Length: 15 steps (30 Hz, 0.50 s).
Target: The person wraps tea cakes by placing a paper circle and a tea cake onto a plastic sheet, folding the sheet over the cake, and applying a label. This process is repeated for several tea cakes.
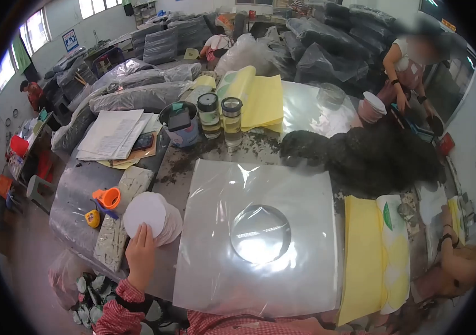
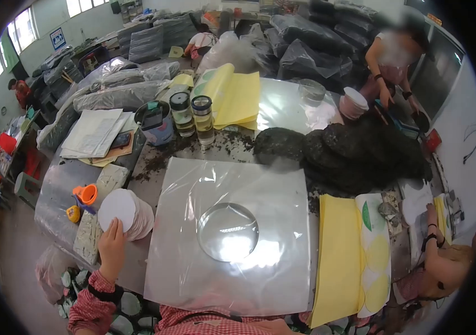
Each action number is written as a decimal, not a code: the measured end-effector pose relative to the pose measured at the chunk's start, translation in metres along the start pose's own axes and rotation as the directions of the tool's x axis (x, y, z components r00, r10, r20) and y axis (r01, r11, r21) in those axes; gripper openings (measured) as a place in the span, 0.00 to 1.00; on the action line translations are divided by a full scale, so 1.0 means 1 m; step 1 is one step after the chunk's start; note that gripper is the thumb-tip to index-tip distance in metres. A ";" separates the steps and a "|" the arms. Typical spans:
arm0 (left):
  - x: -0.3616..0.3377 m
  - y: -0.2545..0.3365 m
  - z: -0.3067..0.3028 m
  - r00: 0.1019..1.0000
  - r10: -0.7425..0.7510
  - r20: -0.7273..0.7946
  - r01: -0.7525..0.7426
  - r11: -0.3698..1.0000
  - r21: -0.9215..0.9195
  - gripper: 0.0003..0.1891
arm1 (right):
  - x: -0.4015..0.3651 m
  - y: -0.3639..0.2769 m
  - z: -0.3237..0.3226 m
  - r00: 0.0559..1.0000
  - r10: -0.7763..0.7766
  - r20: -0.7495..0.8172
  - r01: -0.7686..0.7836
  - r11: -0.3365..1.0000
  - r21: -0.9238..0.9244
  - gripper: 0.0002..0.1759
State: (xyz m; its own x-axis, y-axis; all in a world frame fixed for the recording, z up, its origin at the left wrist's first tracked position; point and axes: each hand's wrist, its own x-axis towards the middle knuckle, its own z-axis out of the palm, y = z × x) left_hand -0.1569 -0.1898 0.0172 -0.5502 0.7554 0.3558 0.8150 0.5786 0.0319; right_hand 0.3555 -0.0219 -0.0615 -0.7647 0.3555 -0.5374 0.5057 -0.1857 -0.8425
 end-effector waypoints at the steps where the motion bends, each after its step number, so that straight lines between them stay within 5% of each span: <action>1: -0.004 -0.007 0.007 0.993 0.104 -0.047 -0.100 0.992 0.078 0.24 | -0.005 -0.036 -0.020 0.932 -0.362 0.021 0.327 0.816 -0.476 0.22; 2: -0.003 -0.010 0.011 0.972 0.223 -0.074 -0.209 0.965 0.161 0.22 | 0.001 -0.080 -0.037 0.764 -0.615 0.195 0.487 0.351 -0.800 0.21; 3: -0.001 -0.008 0.011 0.967 0.245 -0.070 -0.232 0.960 0.156 0.22 | 0.031 -0.135 -0.053 0.596 -0.800 0.072 0.501 0.300 -0.812 0.19; 6: 0.007 0.002 0.005 0.958 0.226 -0.177 -0.203 0.970 0.135 0.15 | 0.138 -0.204 -0.127 0.596 -0.743 -0.304 0.380 0.595 -0.708 0.14; 7: 0.010 0.000 0.002 0.969 0.187 -0.160 -0.173 0.980 0.096 0.13 | 0.190 -0.206 -0.160 0.496 -0.820 -0.286 0.326 0.481 -0.814 0.15; 11: 0.014 -0.008 -0.006 0.979 0.147 -0.140 -0.141 0.989 0.052 0.10 | 0.341 -0.248 -0.223 0.468 -0.801 -0.372 0.175 0.497 -0.850 0.34; 13: 0.014 -0.007 -0.006 0.978 0.119 -0.169 -0.115 0.993 0.030 0.09 | 0.375 -0.267 -0.213 0.528 -0.651 -0.544 -0.185 0.537 -0.823 0.42; 14: 0.013 -0.005 -0.006 0.978 0.088 -0.190 -0.093 0.996 -0.015 0.09 | 0.381 -0.271 -0.208 0.526 -0.651 -0.548 -0.172 0.549 -0.818 0.42; 15: 0.012 -0.004 -0.005 0.985 0.037 -0.167 -0.046 0.998 -0.048 0.10 | 0.384 -0.277 -0.202 0.617 -0.538 -0.575 -0.355 0.461 -0.813 0.42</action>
State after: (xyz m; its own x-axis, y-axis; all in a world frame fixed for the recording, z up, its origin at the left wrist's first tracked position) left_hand -0.1659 -0.1851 0.0261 -0.4818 0.7145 0.5074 0.8471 0.5280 0.0608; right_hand 0.0026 0.3507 -0.0268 -0.5142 0.8456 0.1431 0.8296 0.5328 -0.1669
